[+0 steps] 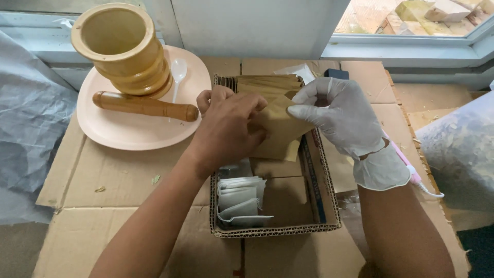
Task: The person seals small white packets using a handheld heating tool by hand, then places the packets into a larger brown paper bag inside a cardboard box.
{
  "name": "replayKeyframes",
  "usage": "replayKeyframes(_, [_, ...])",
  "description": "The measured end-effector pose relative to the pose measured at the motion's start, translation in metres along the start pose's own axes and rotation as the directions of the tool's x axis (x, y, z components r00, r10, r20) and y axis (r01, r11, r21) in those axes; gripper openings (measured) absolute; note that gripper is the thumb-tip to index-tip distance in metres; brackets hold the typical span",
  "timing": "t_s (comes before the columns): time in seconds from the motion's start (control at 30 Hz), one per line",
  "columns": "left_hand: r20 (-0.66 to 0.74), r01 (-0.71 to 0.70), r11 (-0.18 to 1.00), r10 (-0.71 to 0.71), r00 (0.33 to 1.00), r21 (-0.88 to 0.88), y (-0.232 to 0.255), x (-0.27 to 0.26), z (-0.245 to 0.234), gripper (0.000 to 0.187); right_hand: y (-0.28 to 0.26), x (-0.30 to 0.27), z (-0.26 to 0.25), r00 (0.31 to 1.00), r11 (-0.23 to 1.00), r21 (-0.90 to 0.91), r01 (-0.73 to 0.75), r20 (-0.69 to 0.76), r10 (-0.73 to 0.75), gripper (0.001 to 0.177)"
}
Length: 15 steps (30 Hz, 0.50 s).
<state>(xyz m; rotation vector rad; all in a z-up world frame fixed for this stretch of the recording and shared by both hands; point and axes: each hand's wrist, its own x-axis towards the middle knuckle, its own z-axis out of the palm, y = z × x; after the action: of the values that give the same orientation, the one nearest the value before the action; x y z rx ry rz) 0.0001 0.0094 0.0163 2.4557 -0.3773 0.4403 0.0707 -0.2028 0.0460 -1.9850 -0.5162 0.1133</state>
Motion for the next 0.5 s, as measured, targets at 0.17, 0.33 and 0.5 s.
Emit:
replayKeyframes(0.17, [0.012,0.025,0.996,-0.026,1.000,0.084,0.007,-0.004,0.001,0.020,-0.004,-0.002,-0.003,0.998,0.999,-0.011,-0.052,0.032,0.053,0.019])
replayKeyframes(0.33, [0.046,-0.069,0.990,0.064,0.997,0.126,0.005,-0.002,0.005,0.027,-0.002,-0.001,-0.004,0.990,0.930,-0.342,0.135,0.079,-0.115,0.055])
replayKeyframes(0.5, [0.157,-0.192,0.960,0.162,0.974,0.203,0.007,-0.003,0.003,0.054,0.016,-0.005,0.001,0.899,0.524,-0.742,0.418,0.253,-0.358,0.046])
